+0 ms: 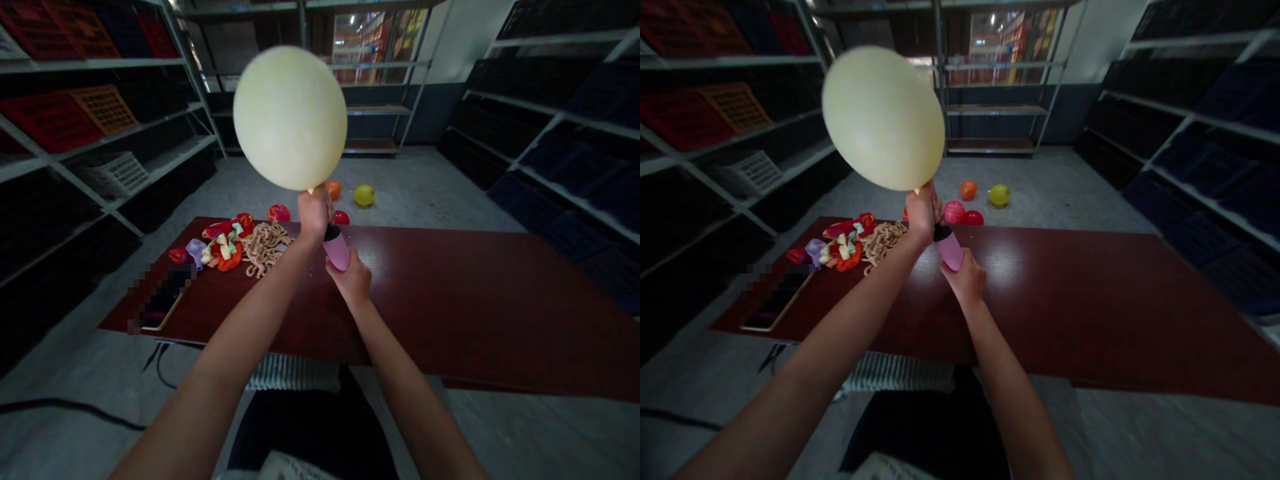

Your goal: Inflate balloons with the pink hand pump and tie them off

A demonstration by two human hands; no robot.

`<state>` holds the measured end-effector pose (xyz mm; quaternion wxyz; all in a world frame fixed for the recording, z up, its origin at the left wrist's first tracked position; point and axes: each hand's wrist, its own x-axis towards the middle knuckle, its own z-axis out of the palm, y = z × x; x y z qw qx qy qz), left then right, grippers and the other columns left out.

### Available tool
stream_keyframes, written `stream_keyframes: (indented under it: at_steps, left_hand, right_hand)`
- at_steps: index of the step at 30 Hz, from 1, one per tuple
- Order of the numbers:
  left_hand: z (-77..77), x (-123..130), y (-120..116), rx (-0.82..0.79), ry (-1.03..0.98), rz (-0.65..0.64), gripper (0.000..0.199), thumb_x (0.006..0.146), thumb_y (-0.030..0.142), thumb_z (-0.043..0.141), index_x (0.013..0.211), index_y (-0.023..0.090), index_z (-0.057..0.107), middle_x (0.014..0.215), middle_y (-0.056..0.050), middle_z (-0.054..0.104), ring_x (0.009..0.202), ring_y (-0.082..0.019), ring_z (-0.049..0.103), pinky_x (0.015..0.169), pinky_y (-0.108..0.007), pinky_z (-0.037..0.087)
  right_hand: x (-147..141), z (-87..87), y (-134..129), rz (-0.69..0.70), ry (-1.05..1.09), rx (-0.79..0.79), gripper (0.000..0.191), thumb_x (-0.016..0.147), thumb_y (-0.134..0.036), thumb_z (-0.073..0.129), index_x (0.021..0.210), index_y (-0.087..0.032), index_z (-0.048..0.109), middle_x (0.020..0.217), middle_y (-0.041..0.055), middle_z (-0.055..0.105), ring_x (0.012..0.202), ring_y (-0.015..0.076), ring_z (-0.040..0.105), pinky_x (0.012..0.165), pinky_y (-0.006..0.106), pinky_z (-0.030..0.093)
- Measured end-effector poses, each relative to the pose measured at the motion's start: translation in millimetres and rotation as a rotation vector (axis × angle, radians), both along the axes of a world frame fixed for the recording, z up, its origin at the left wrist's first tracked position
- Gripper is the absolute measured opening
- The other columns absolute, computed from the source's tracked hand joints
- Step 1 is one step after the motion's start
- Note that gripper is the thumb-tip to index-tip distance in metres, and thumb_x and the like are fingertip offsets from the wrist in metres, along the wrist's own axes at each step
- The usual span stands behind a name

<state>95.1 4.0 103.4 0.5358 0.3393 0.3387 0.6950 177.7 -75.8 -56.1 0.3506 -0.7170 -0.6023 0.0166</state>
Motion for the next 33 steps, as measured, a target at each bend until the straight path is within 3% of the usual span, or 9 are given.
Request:
stream_keyframes:
  at_steps: [2, 5, 13, 17, 25, 29, 33]
  left_hand:
    - [-13.8, -0.9, -5.6, -0.015, -0.064, 0.008, 0.063, 0.107, 0.052, 0.063, 0.061, 0.024, 0.03, 0.041, 0.007, 0.024, 0.029, -0.009, 0.024, 0.031, -0.024, 0.018]
    - [-22.7, -16.2, -10.8, -0.015, -0.125, 0.021, 0.061, 0.114, 0.04, 0.052, 0.059, 0.024, 0.03, 0.039, 0.007, 0.024, 0.028, -0.009, 0.023, 0.03, -0.025, 0.02]
    - [-47.2, -86.4, -26.0, -0.141, -0.358, 0.14, 0.061, 0.116, 0.039, 0.046, 0.061, 0.022, 0.027, 0.042, 0.008, 0.024, 0.03, -0.007, 0.022, 0.034, -0.023, 0.022]
    - [-52.2, -114.9, -35.3, -0.148, -0.434, 0.169, 0.059, 0.114, 0.033, 0.048, 0.061, 0.021, 0.026, 0.043, 0.007, 0.023, 0.032, -0.008, 0.022, 0.036, -0.023, 0.022]
    - [-26.8, -172.3, -44.0, -0.125, -0.375, 0.227, 0.064, 0.111, 0.045, 0.055, 0.062, 0.022, 0.021, 0.044, 0.007, 0.021, 0.033, -0.008, 0.022, 0.037, -0.024, 0.023]
    - [0.5, -193.8, -41.6, -0.079, -0.325, 0.248, 0.066, 0.108, 0.047, 0.061, 0.063, 0.022, 0.02, 0.044, 0.007, 0.019, 0.035, -0.009, 0.02, 0.037, -0.024, 0.022]
    - [33.7, -185.1, -35.3, -0.019, -0.286, 0.245, 0.063, 0.112, 0.046, 0.055, 0.065, 0.022, 0.02, 0.044, 0.007, 0.018, 0.035, -0.009, 0.018, 0.039, -0.025, 0.019]
  right_hand:
    - [1.3, 1.1, -1.6, 0.0, -0.032, -0.014, 0.036, 0.091, -0.05, 0.07, 0.112, -0.022, 0.066, 0.096, 0.0095, 0.081, 0.083, 0.0284, 0.076, 0.065, 0.03, 0.04]
    - [2.2, 2.1, -3.7, 0.054, -0.089, -0.009, 0.037, 0.091, -0.048, 0.072, 0.115, -0.021, 0.067, 0.099, 0.0093, 0.081, 0.085, 0.0265, 0.075, 0.066, 0.03, 0.038]
    - [-10.8, 5.7, -7.3, 0.3, -0.296, 0.01, 0.033, 0.095, -0.044, 0.071, 0.115, -0.019, 0.068, 0.108, 0.0105, 0.081, 0.09, 0.0215, 0.073, 0.067, 0.028, 0.036]
    - [-15.5, 8.6, -11.9, 0.362, -0.359, 0.007, 0.031, 0.095, -0.044, 0.071, 0.114, -0.02, 0.068, 0.103, 0.0093, 0.081, 0.086, 0.0216, 0.073, 0.067, 0.028, 0.039]
    - [-16.6, 1.3, -8.5, 0.448, -0.363, 0.052, 0.03, 0.094, -0.042, 0.07, 0.114, -0.02, 0.069, 0.102, 0.0086, 0.08, 0.089, 0.023, 0.075, 0.072, 0.029, 0.046]
    - [-19.4, 0.8, -8.5, 0.438, -0.317, 0.035, 0.032, 0.094, -0.046, 0.07, 0.116, -0.023, 0.068, 0.105, 0.008, 0.081, 0.093, 0.0243, 0.074, 0.076, 0.03, 0.05]
    - [-19.6, 5.0, -7.9, 0.419, -0.188, 0.036, 0.032, 0.093, -0.048, 0.071, 0.114, -0.024, 0.067, 0.106, 0.0079, 0.082, 0.094, 0.0259, 0.076, 0.077, 0.031, 0.053]
